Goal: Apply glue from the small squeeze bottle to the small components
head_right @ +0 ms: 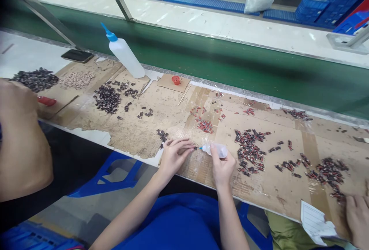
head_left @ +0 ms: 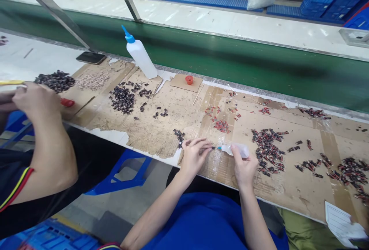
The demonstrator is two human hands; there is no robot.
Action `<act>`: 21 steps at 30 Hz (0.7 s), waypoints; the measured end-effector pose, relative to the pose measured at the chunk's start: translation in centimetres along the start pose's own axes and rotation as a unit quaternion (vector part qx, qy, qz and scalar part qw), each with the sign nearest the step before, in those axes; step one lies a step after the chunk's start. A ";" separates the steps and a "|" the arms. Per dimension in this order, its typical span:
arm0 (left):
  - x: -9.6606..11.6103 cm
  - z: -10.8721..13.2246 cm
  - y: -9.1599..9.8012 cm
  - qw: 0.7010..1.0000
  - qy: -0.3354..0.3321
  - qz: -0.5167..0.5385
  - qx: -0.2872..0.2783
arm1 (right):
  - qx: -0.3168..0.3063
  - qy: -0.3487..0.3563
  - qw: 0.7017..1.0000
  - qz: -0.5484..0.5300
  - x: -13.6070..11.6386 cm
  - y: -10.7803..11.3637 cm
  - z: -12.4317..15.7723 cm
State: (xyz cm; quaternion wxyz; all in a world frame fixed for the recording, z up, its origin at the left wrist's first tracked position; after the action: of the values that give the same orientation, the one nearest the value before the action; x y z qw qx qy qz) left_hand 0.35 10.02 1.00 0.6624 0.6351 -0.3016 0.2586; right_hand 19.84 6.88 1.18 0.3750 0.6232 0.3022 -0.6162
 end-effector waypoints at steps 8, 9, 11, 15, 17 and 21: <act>-0.1 0.1 0.0 1.000 0.009 0.000 0.003 | -0.037 0.004 0.999 0.006 -0.2 -0.8 -0.1; -0.1 0.1 0.0 1.000 0.008 0.000 0.004 | -0.039 0.004 0.999 0.006 -0.2 -0.9 -0.1; 0.0 0.1 0.0 1.000 0.006 0.000 0.003 | -0.043 0.002 0.999 0.006 -0.2 -1.0 -0.1; 0.3 0.2 0.0 1.000 0.002 -0.001 0.004 | -0.034 0.006 0.999 0.014 0.2 -0.6 -0.1; 0.3 0.3 0.0 1.000 0.003 -0.002 0.006 | -0.023 0.006 1.000 0.010 0.5 -0.2 -0.2; 0.3 0.2 0.0 1.000 0.012 -0.013 0.005 | 0.029 -0.017 0.996 -0.088 1.6 1.1 -0.7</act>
State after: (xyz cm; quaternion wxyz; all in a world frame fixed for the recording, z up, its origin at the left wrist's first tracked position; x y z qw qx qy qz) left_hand 0.58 9.83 1.25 0.6661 0.6390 -0.2846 0.2590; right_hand 21.24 6.75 -0.32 0.3065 0.5940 0.3315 -0.6658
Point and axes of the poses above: each hand's wrist, its own z-axis away from the middle knuckle, its own y-axis out of the back of the hand, x = y × z, the point moved 8 cm from there along -z, towards the middle knuckle, and after that the axes turned 4 degrees about -z, right-handed, at the moved point
